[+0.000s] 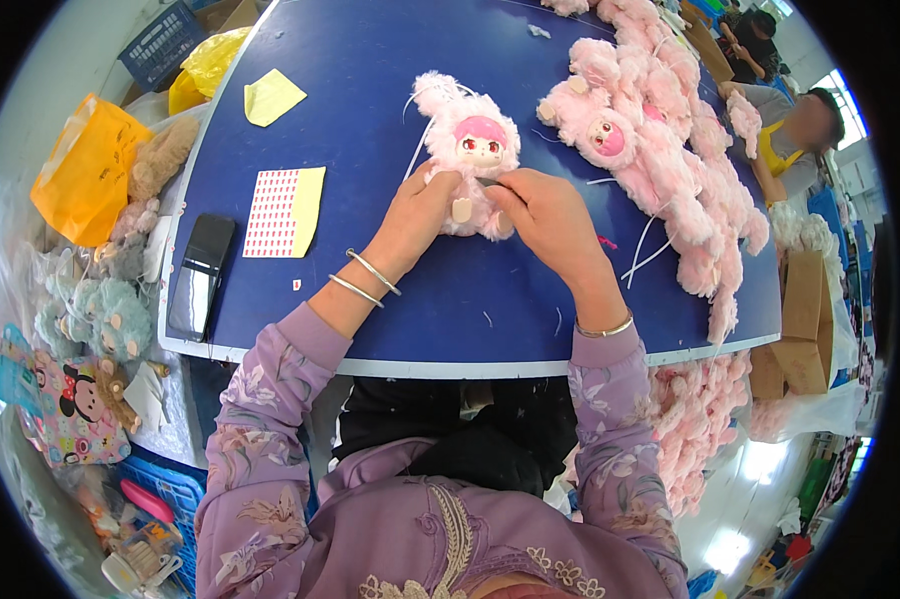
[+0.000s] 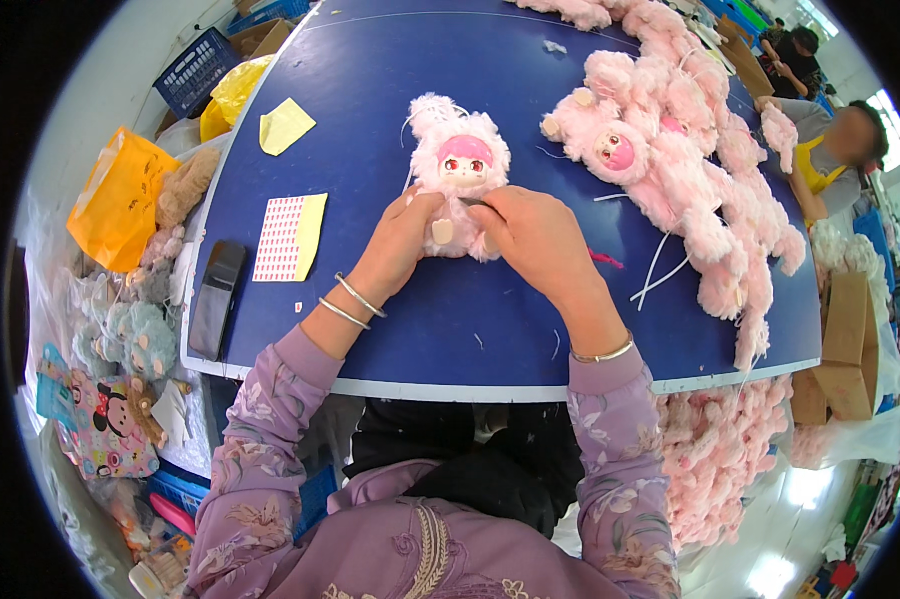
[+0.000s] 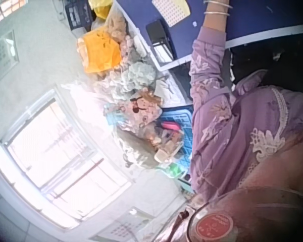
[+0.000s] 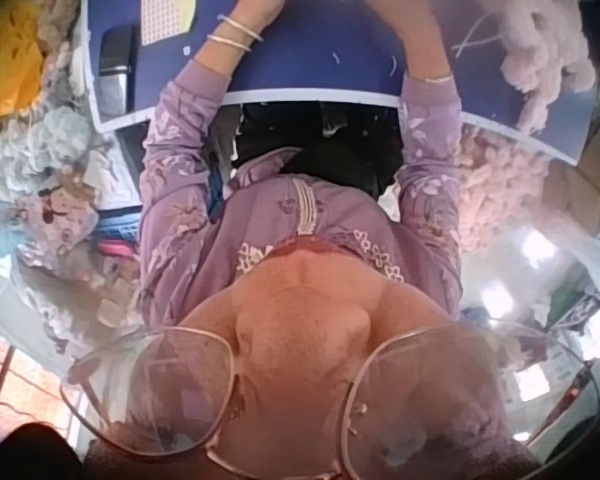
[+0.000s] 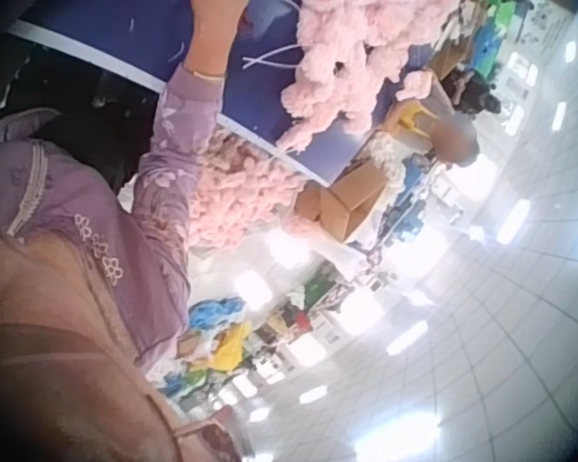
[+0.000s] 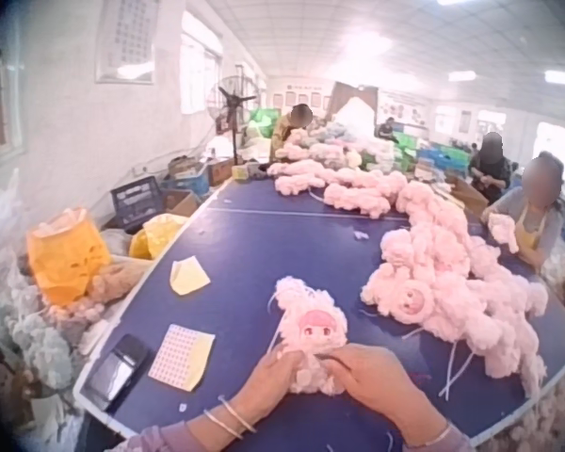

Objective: The person uses scissors to trim loose threads and excess fabric from pink stuffed bunny toys on a blue table. They repeatedly pick up each toy, snip protruding threads, and place the finished items into a nearby pile.

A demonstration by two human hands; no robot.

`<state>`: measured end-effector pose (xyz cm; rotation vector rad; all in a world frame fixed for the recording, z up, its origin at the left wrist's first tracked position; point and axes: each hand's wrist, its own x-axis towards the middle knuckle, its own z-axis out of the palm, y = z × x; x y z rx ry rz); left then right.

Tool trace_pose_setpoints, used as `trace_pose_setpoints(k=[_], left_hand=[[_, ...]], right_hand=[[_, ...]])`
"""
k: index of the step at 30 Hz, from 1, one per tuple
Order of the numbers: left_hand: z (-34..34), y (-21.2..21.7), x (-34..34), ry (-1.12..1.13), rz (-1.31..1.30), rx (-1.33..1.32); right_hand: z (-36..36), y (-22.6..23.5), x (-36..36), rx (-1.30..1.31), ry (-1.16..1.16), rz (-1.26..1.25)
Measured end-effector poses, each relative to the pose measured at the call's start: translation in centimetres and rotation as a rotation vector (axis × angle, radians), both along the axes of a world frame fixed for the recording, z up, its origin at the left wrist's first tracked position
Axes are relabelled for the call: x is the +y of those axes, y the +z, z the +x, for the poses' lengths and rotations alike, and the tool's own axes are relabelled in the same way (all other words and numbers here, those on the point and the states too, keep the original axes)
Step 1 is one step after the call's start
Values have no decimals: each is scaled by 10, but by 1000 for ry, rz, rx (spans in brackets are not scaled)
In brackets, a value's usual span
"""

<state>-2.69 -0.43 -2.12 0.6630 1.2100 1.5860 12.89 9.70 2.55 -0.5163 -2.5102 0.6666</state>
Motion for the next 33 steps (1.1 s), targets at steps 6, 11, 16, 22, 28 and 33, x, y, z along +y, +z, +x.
trace_pose_setpoints(k=[6, 11, 16, 22, 28, 33], left_hand=[[6, 3, -1, 54, 42, 75], [6, -2, 0, 74, 53, 182], [7, 4, -3, 57, 87, 256], [7, 7, -4, 19, 71, 330], [3, 2, -3, -9, 48, 201], [4, 0, -1, 5, 58, 119]], right_hand=[[1, 5, -3, -23, -30, 44], [0, 3, -3, -17, -21, 63], [-1, 2, -4, 12, 2, 36], [-2, -1, -3, 22, 23, 44], [19, 16, 7, 258, 249, -871], [6, 14, -3, 165, 89, -335]])
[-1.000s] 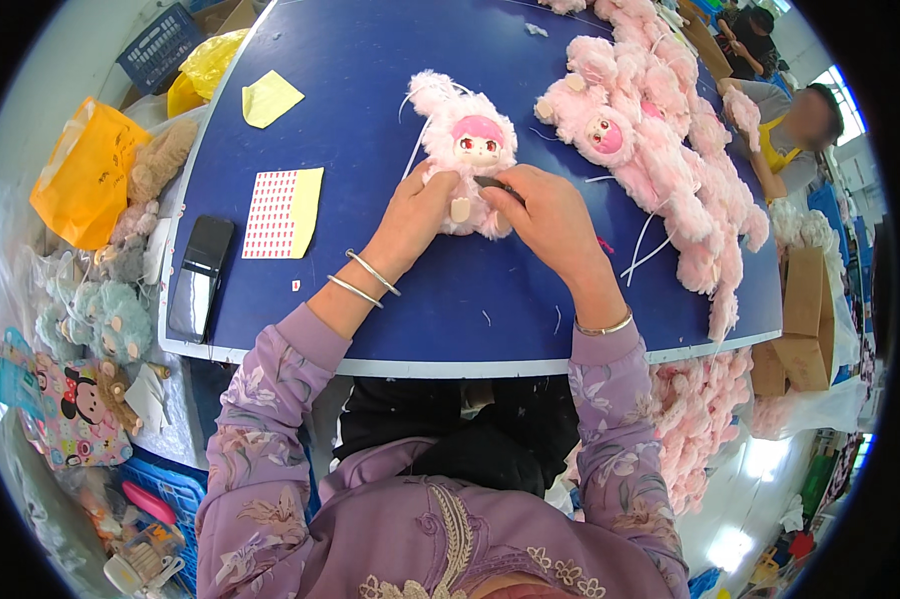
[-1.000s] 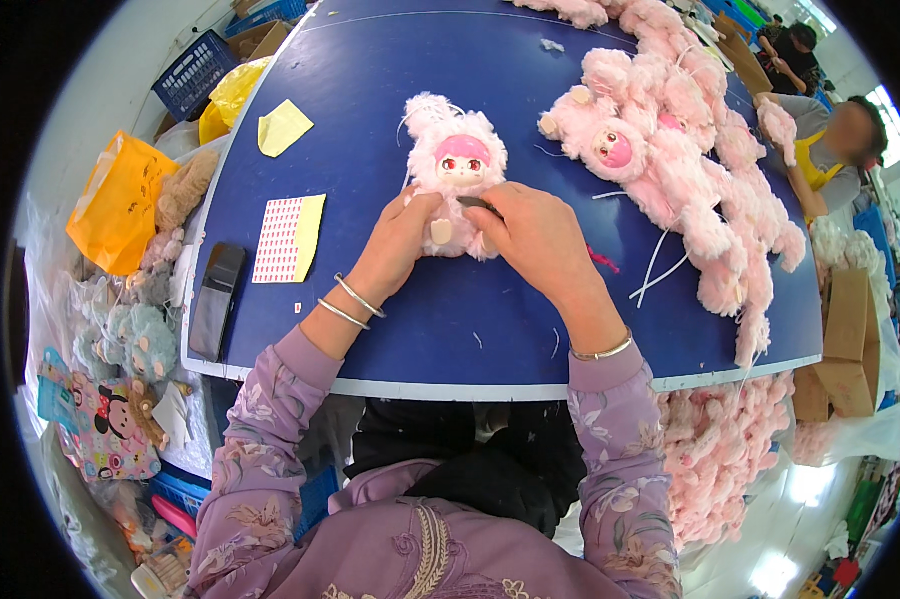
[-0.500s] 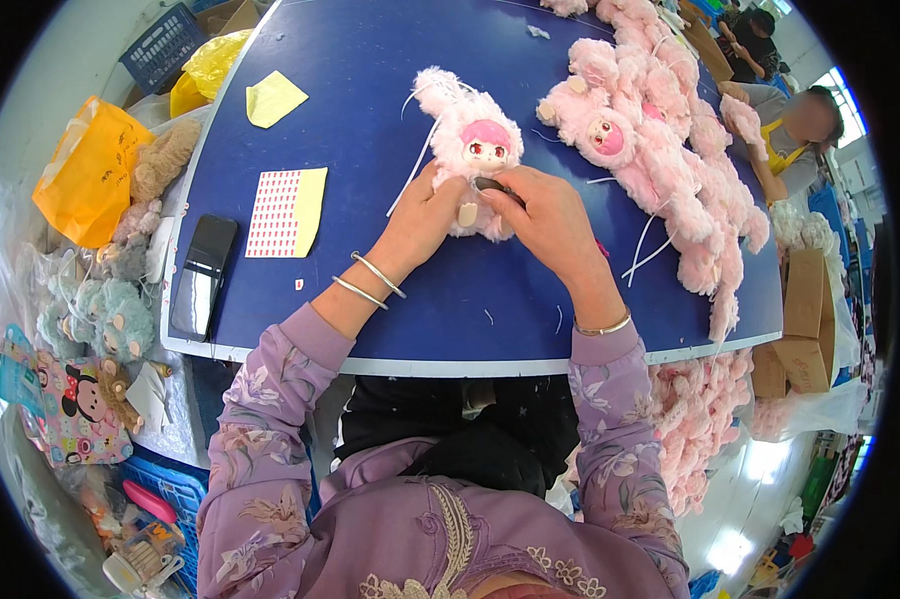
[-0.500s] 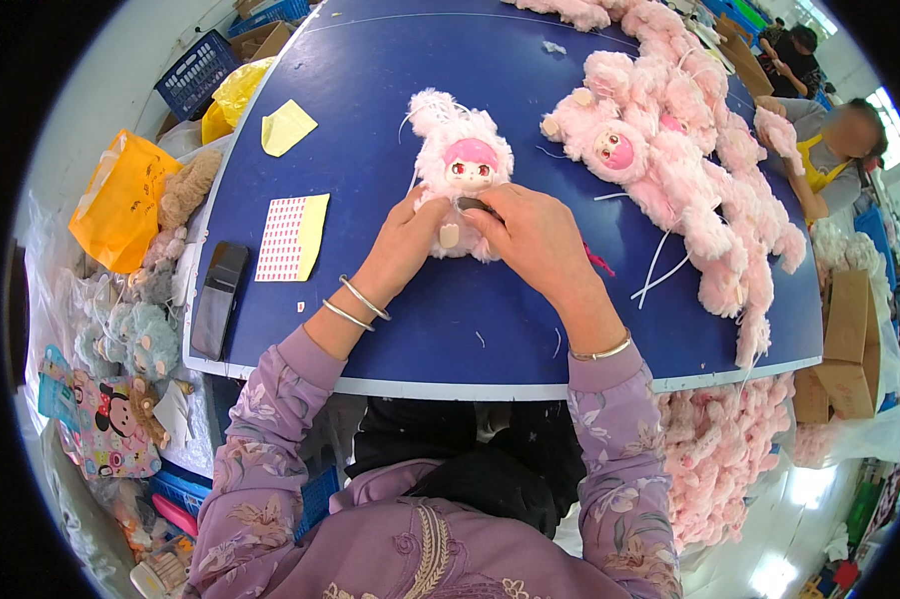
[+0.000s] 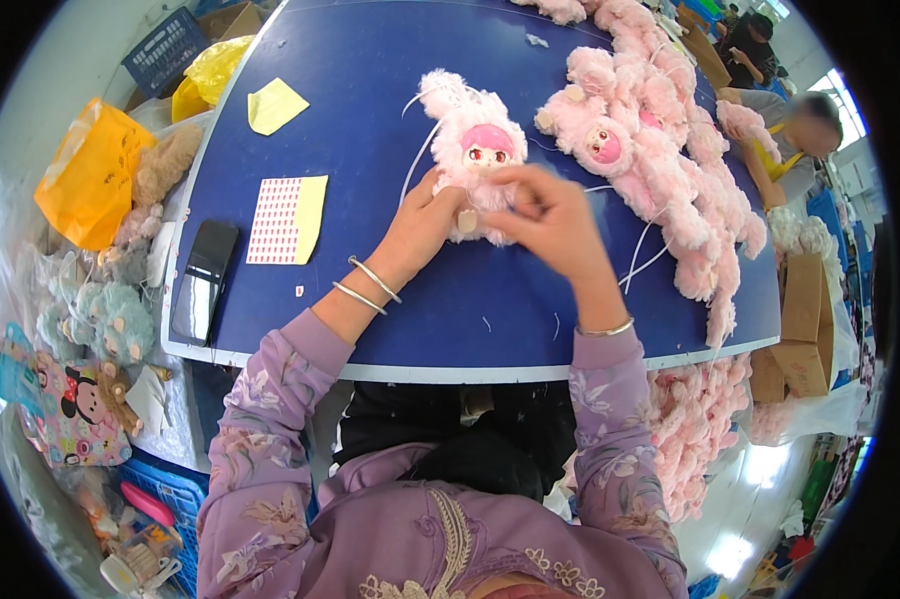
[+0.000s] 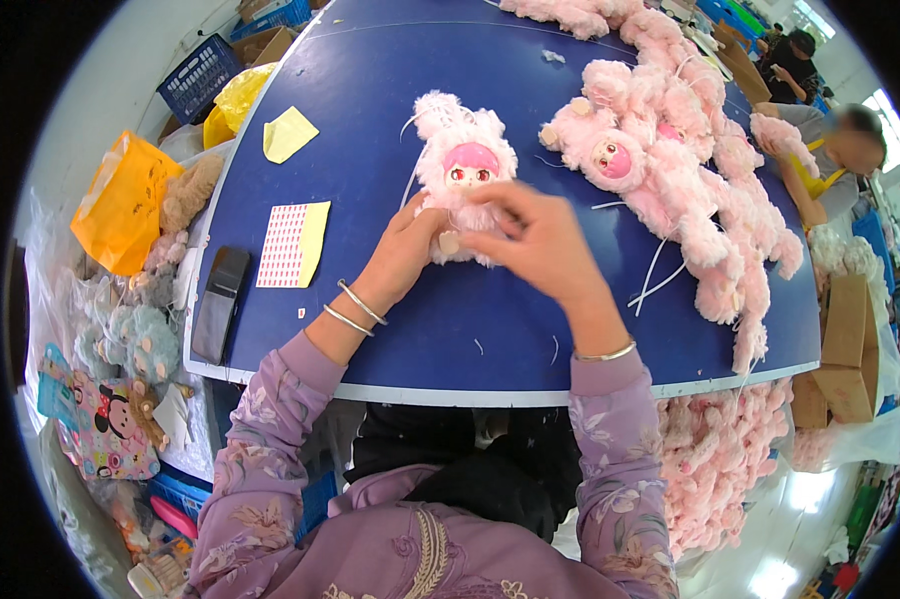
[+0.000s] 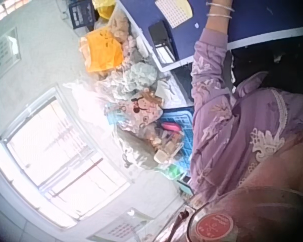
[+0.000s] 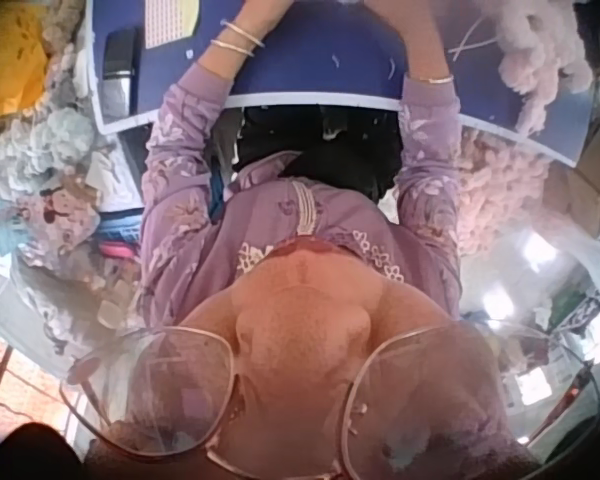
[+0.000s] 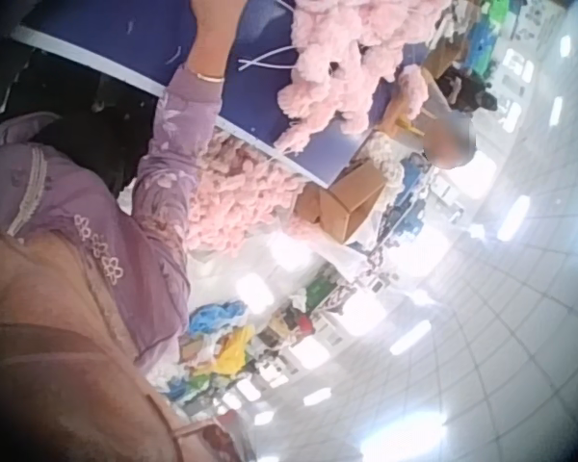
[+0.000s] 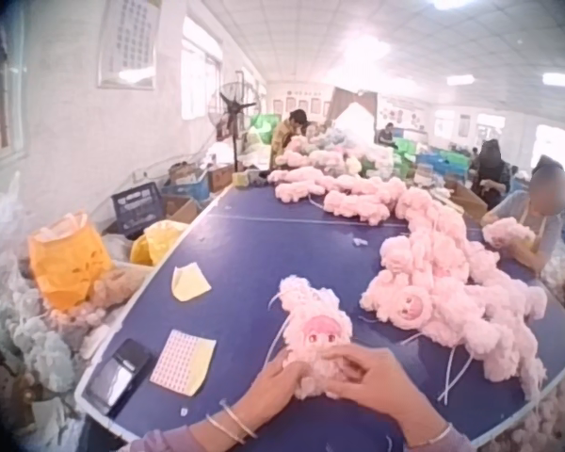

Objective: The person uses scissors to trim loose threads and excess fabric from pink stuffed bunny toys on a blue table. They repeatedly pick up each toy, snip protruding threads, and place the finished items into a nearby pile.

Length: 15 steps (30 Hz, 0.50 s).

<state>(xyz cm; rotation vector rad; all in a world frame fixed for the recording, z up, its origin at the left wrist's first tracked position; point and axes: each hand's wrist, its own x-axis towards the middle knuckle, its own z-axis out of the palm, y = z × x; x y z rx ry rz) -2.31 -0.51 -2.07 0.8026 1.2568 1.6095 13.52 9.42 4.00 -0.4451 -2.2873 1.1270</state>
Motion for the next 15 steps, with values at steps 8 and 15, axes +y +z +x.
trace_pose_setpoints(k=[8, 15], left_hand=[[-4, -1, 0, -10, -24, -143], [7, 8, -7, -24, 168, -33]], right_hand=[[39, 18, 31, 422, 731, -521], [27, -1, 47, 150, -108, -488]])
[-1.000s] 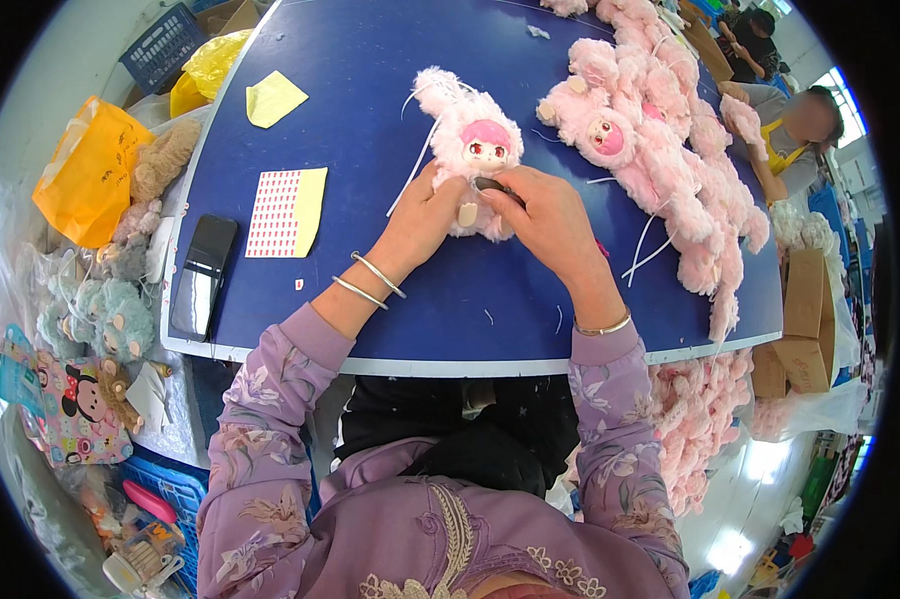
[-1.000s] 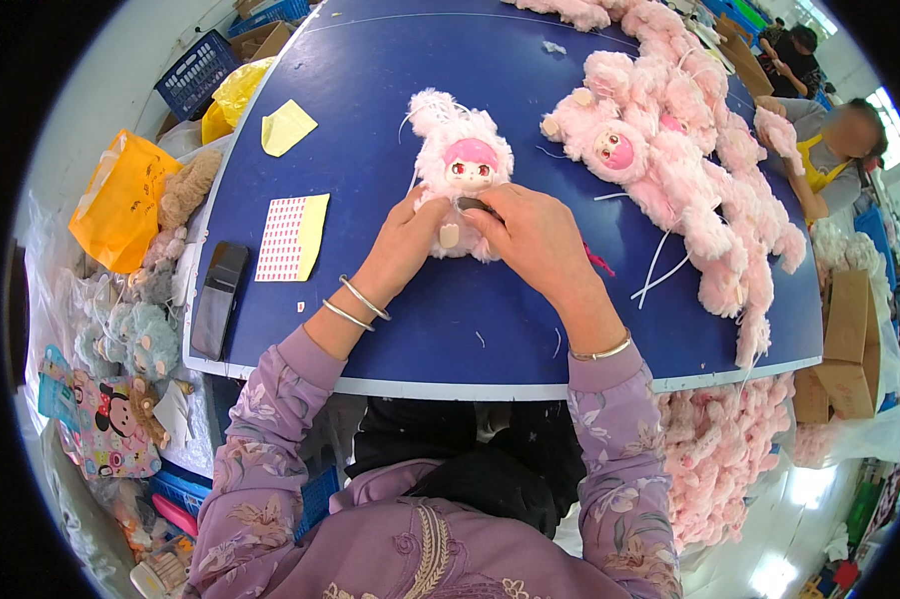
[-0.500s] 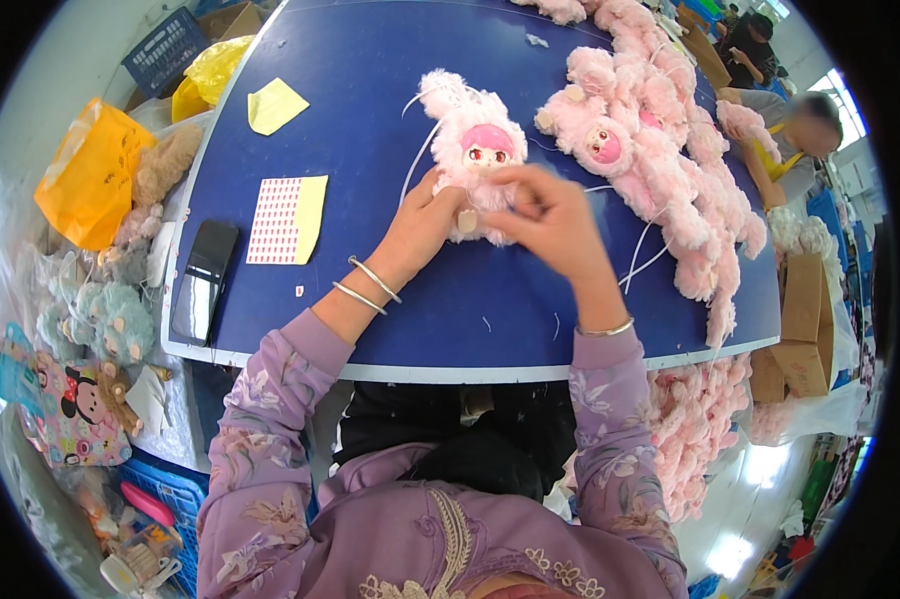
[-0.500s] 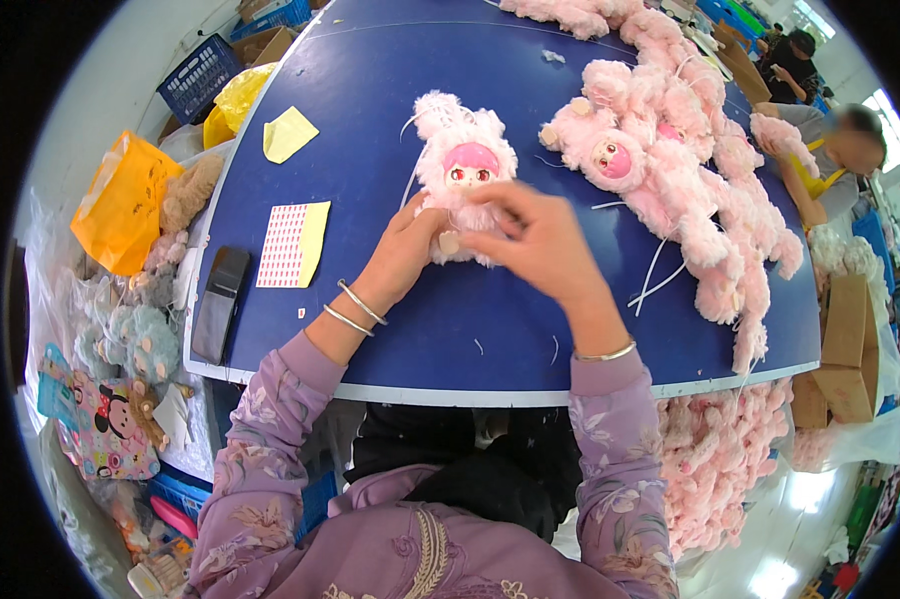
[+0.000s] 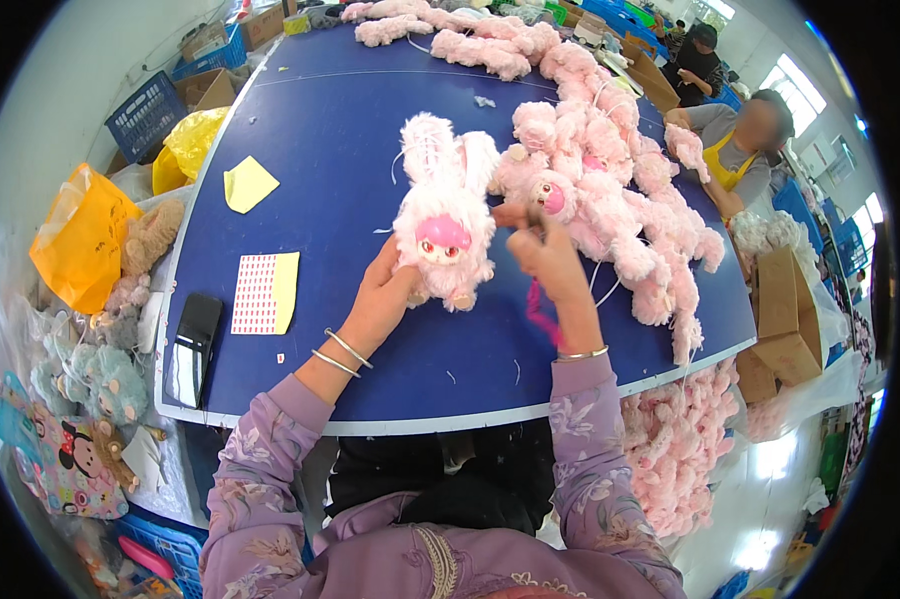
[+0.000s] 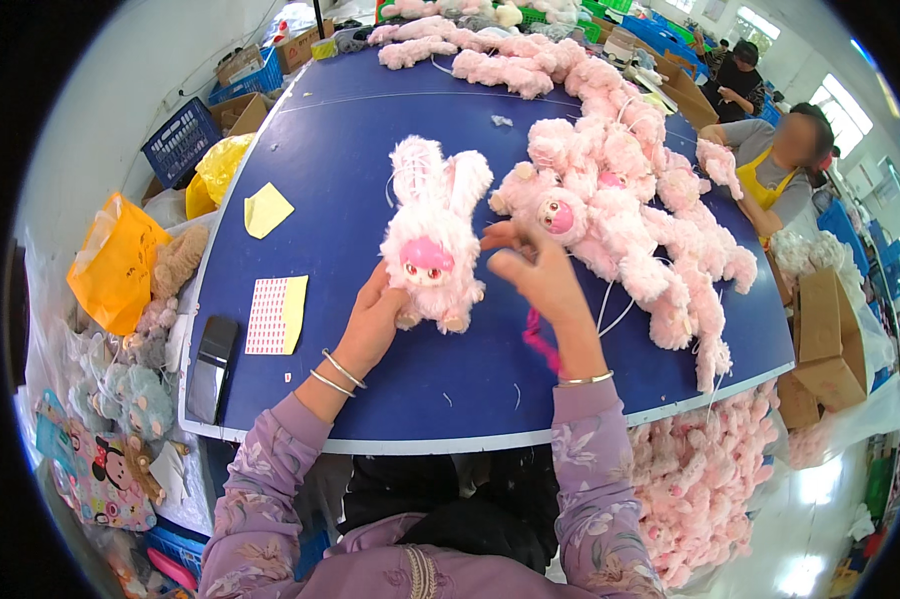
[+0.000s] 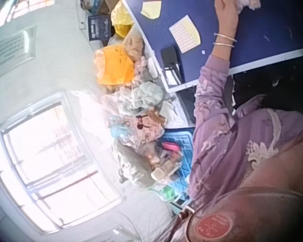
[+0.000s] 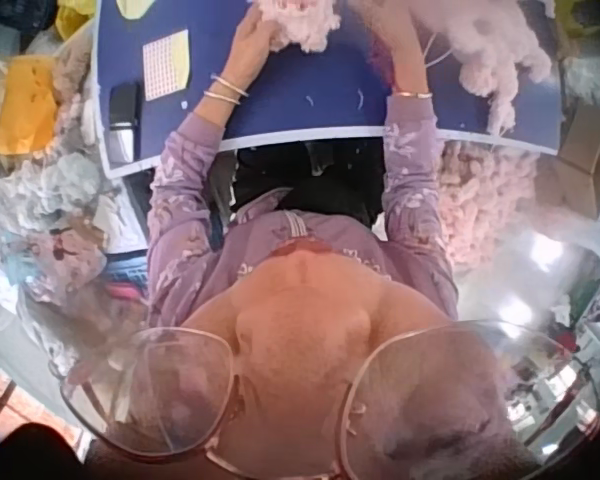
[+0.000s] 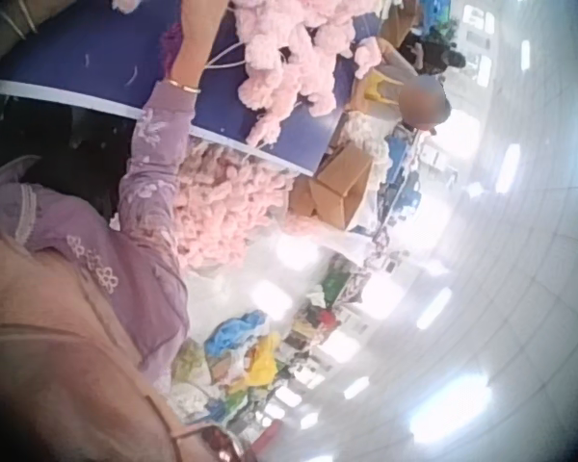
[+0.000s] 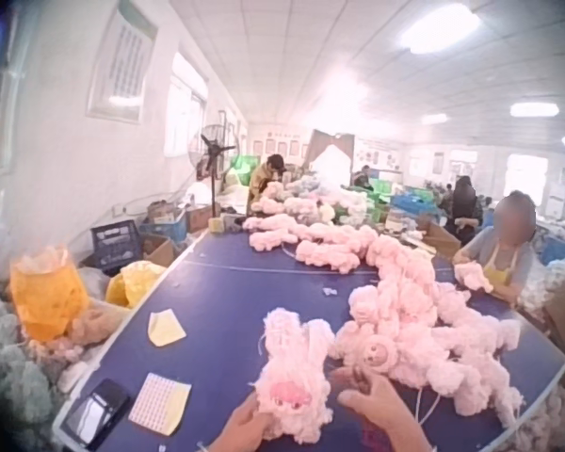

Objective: The person uses scissors to trim loose threads and excess fabric from pink stuffed bunny toys on a blue table. They repeatedly pick up each toy, snip protruding threads, and place the finished items into a nearby pile.

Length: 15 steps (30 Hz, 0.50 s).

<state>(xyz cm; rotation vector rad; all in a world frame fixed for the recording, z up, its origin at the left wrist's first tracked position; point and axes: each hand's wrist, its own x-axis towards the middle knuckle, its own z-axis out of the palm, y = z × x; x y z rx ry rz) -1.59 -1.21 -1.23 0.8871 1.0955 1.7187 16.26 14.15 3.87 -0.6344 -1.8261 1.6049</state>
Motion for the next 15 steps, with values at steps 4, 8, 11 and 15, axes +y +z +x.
trace_pose_setpoints(k=[4, 8, 11, 15], left_hand=[[5, 3, -4, -34, 50, 159], [7, 2, -4, -78, 56, 253], [5, 13, -3, -51, -56, 258], [-19, 8, 11, 116, 11, 63]], right_hand=[[-19, -2, -33, -50, 234, 33], [-15, -17, -25, -59, 258, -71], [-12, -13, -19, -171, 199, -15], [-19, -39, 12, 220, 293, -602]])
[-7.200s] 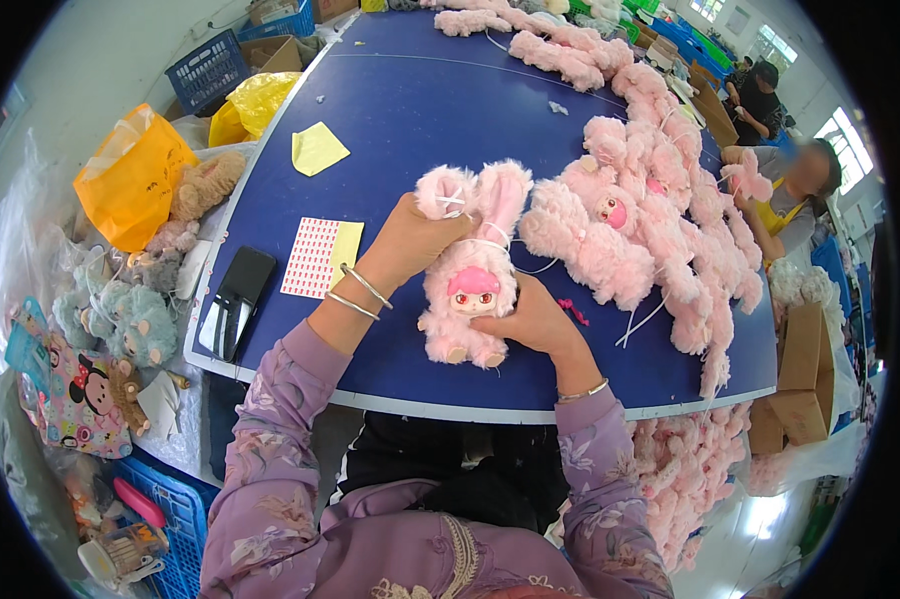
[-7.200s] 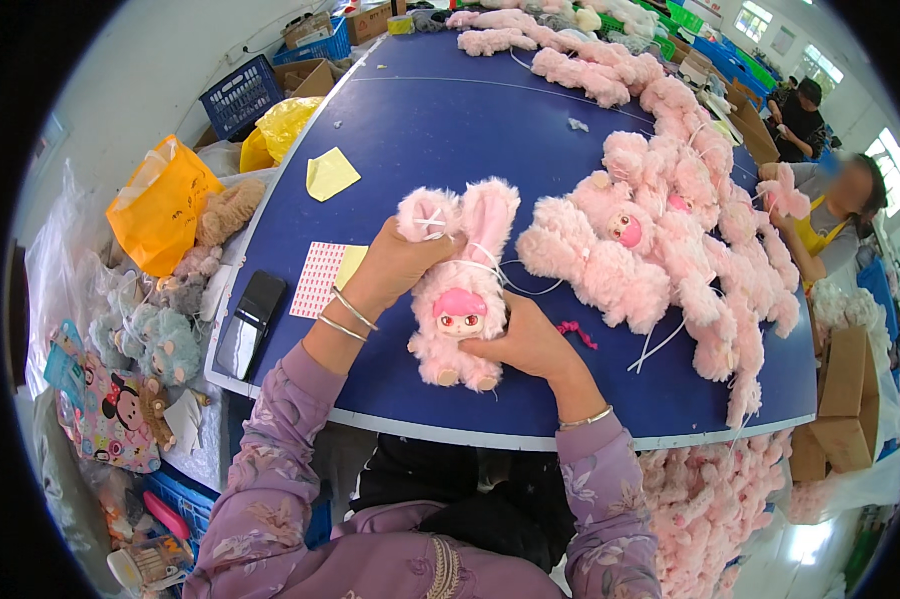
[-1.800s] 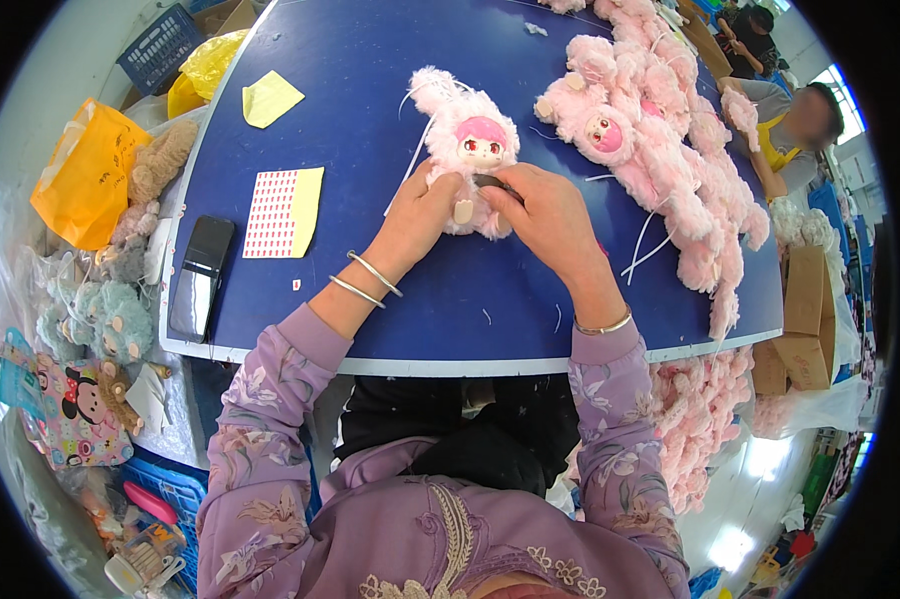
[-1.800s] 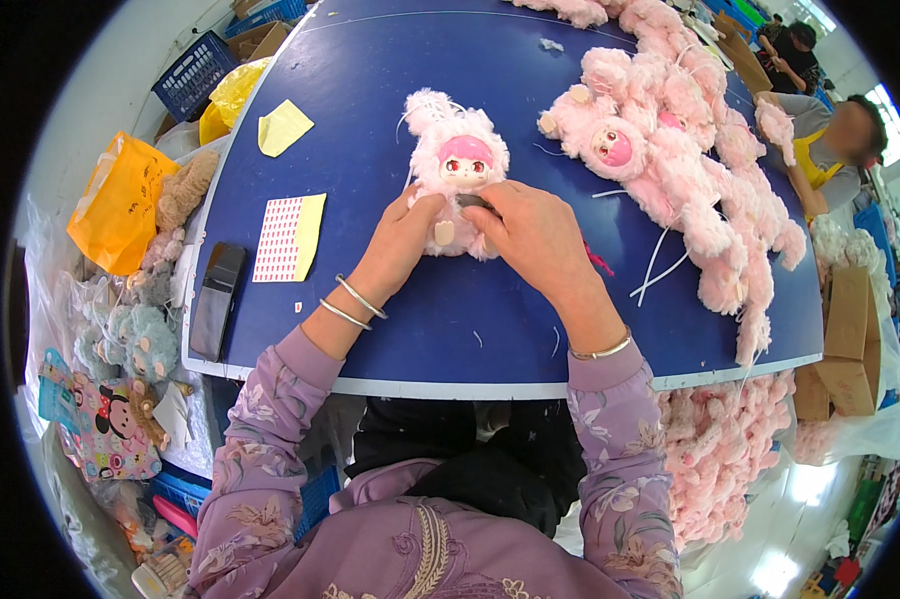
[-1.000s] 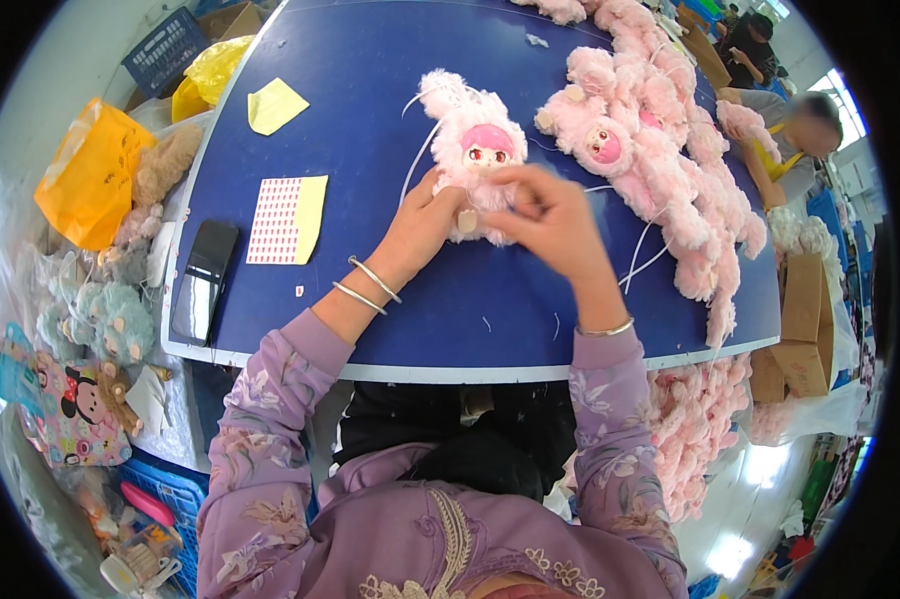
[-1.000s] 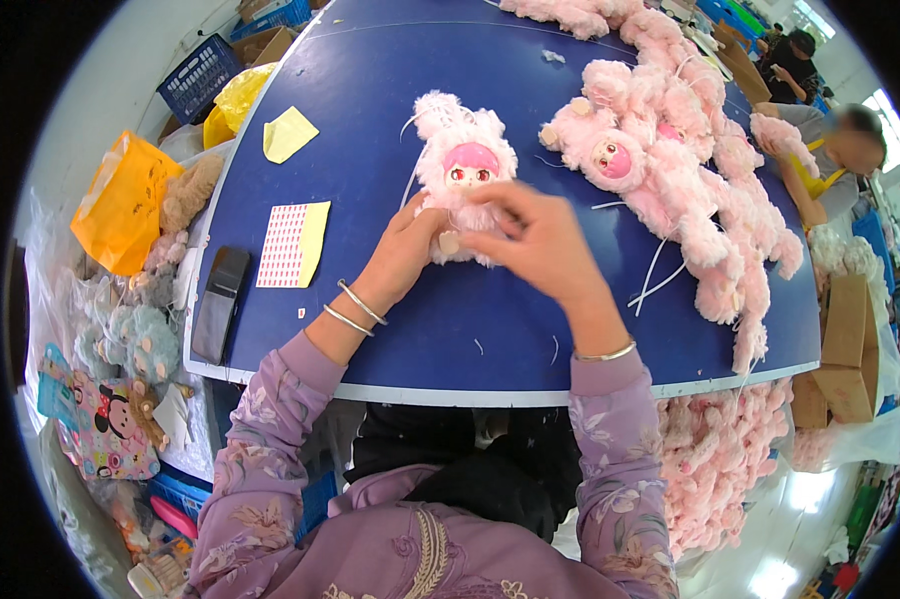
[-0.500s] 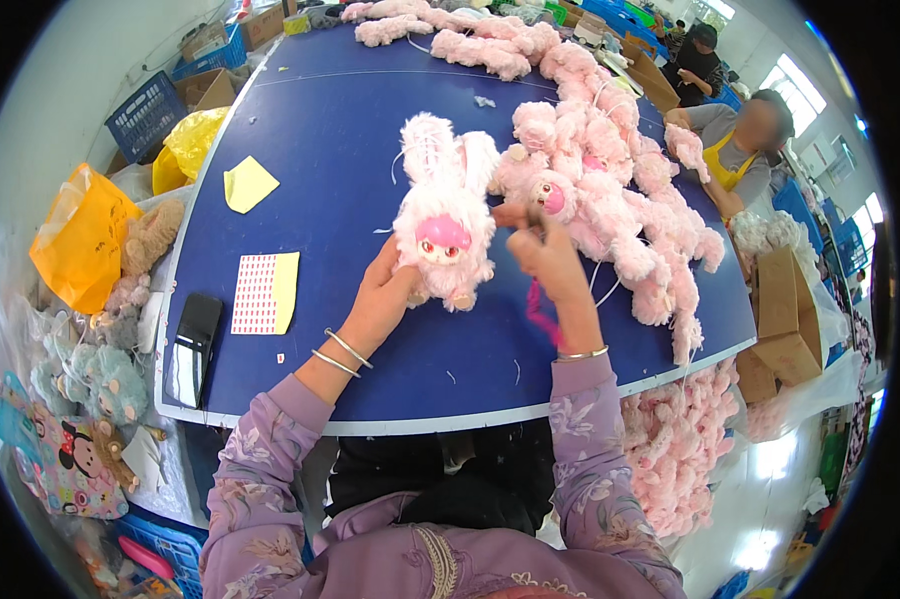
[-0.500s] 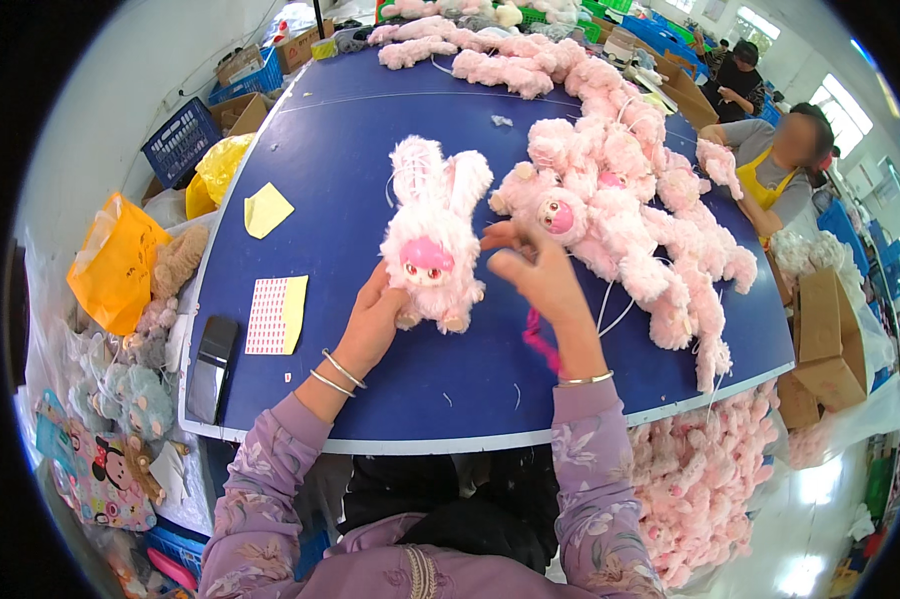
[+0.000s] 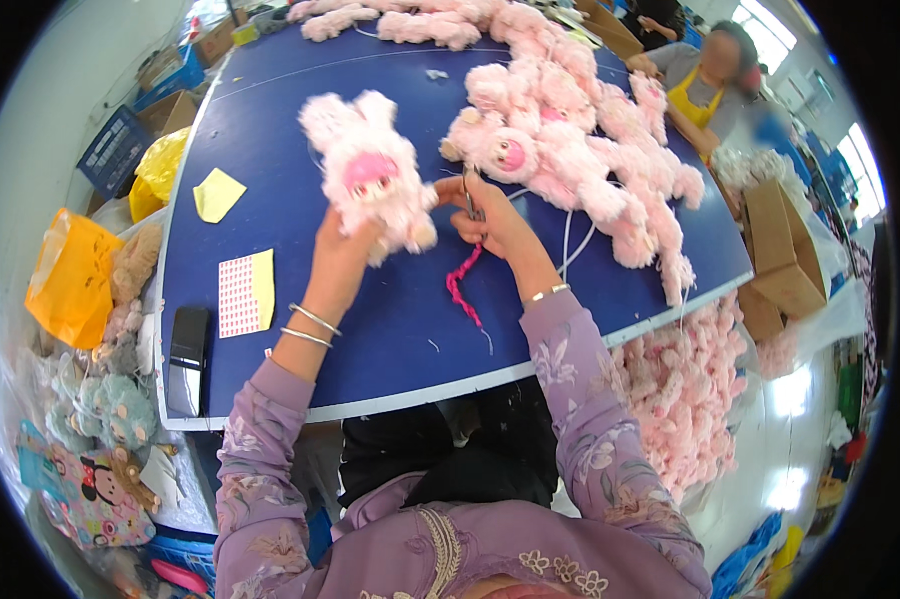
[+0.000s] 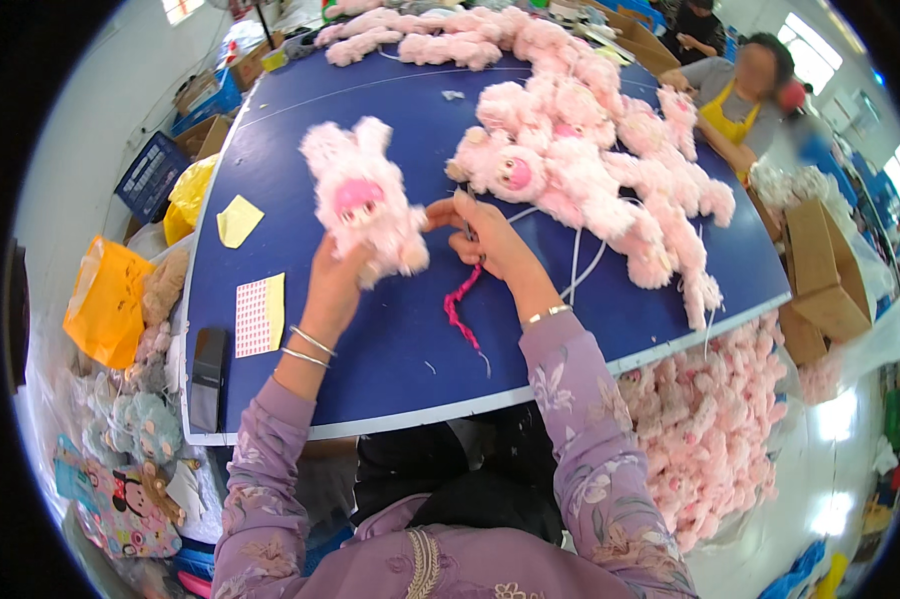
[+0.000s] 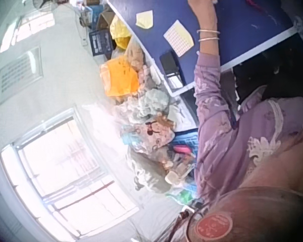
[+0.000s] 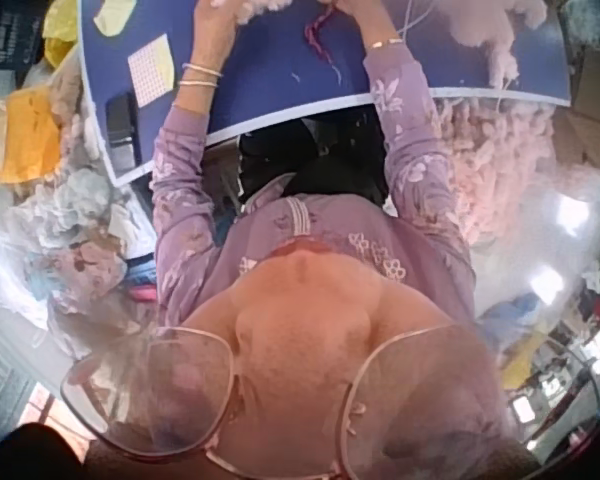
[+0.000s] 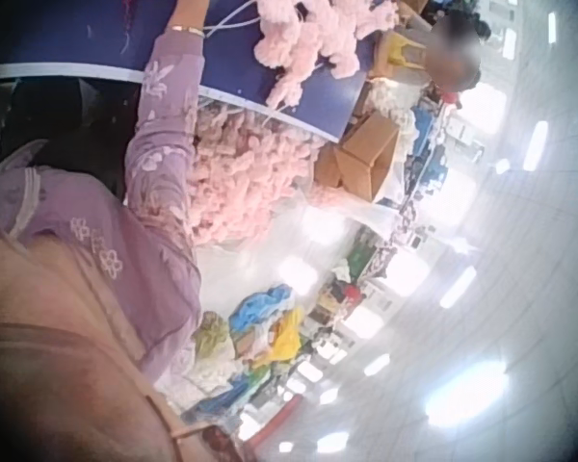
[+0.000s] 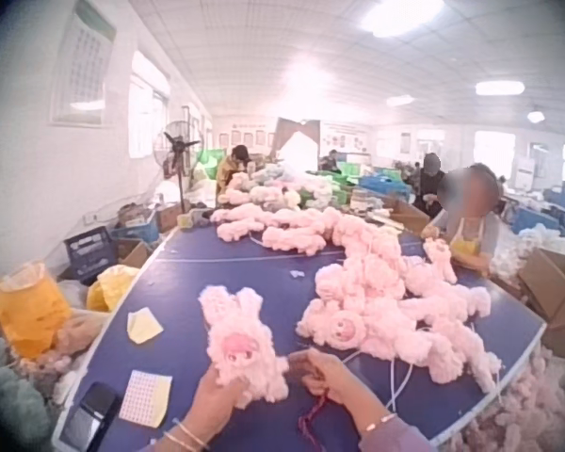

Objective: The person uses scissors to trim loose threads and excess fabric from pink stuffed bunny toys on a blue table. They repeatedly pick up each toy, snip protruding threads, and place the finished items into a nearby pile.

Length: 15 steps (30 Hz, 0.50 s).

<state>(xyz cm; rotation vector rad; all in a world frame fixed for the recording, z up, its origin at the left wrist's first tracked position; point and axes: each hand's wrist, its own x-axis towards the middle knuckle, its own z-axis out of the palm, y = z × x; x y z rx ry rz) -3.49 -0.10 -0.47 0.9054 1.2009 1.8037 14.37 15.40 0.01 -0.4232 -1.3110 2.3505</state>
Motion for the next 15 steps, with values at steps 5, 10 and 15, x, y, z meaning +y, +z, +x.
trace_pose_setpoints(k=[5, 10, 15], left_hand=[[96, 110, 36, -467, 258, 356], [87, 94, 108, -180, 178, 867], [23, 25, 183, 186, 35, 1163]], right_hand=[[22, -66, 32, -148, -366, 830], [11, -29, 15, -184, -36, 192], [17, 7, 1, -276, 179, 292]])
